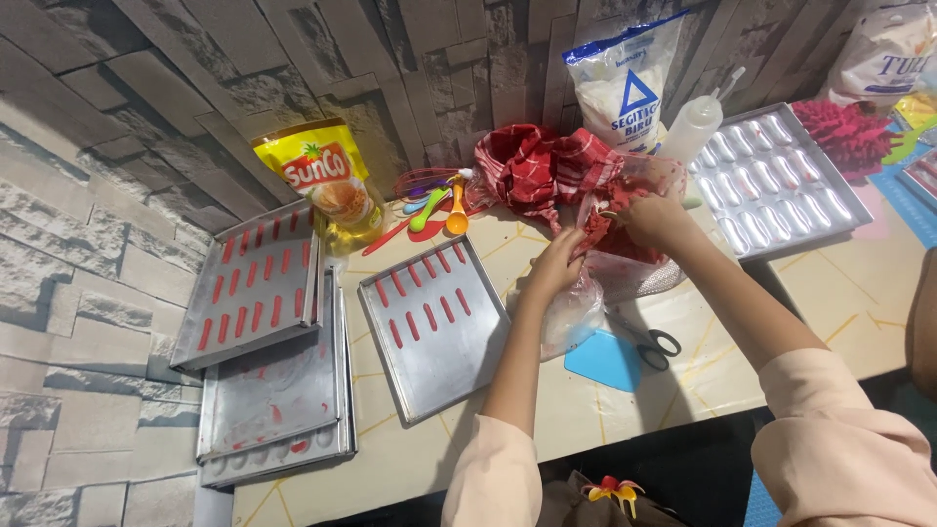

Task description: Piping red batter into a tray with rectangular molds using a plastic bag and a scraper.

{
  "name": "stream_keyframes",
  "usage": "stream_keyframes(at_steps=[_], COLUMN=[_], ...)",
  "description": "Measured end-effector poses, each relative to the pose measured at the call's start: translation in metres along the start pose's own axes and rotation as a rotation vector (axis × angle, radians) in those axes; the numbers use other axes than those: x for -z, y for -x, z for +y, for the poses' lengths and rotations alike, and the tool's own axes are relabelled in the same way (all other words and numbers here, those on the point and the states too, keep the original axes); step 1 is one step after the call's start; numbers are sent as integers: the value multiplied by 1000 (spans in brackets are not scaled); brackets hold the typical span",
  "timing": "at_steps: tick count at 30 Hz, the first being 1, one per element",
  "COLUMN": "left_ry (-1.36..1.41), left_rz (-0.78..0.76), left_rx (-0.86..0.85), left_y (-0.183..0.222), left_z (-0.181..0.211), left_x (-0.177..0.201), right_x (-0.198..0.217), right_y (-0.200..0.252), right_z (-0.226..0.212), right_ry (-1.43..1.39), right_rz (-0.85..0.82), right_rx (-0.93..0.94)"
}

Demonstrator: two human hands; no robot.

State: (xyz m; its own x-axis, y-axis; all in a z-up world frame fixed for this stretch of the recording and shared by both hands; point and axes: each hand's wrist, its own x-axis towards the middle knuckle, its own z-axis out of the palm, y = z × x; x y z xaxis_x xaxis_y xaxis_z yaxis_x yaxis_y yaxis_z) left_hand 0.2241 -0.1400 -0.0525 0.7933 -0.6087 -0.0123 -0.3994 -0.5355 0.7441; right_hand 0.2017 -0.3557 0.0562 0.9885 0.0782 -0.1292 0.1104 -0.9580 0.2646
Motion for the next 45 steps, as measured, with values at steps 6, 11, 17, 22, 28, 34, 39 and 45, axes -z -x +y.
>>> stream_keyframes(at_steps=[6,11,17,22,28,34,39,45], left_ry=[10,410,1352,1453,1853,1333,1548,1677], left_rz=[-11,133,246,477,522,511,392,517], left_rx=[80,-202,44,320,397,220,27,111], left_y=[-5,69,95,145,131,182,135,147], left_z=[-10,88,57,96,-7,95,2,57], left_x=[-4,73,93,136,72,123,64,79], right_x=[-9,18,65,49,67,79,75,69], right_y=[6,47,174,240,266,252,244,239], right_z=[21,68,31,-59,-119,-137,-141,-146], right_ry=[-188,-230,-970,-1530,-1797,-1333,-1199,-1370], right_rz=[-143,-93,126,208,107,50,29,97], right_rx=[-41,-194,-187,-25,58,83,118,75])
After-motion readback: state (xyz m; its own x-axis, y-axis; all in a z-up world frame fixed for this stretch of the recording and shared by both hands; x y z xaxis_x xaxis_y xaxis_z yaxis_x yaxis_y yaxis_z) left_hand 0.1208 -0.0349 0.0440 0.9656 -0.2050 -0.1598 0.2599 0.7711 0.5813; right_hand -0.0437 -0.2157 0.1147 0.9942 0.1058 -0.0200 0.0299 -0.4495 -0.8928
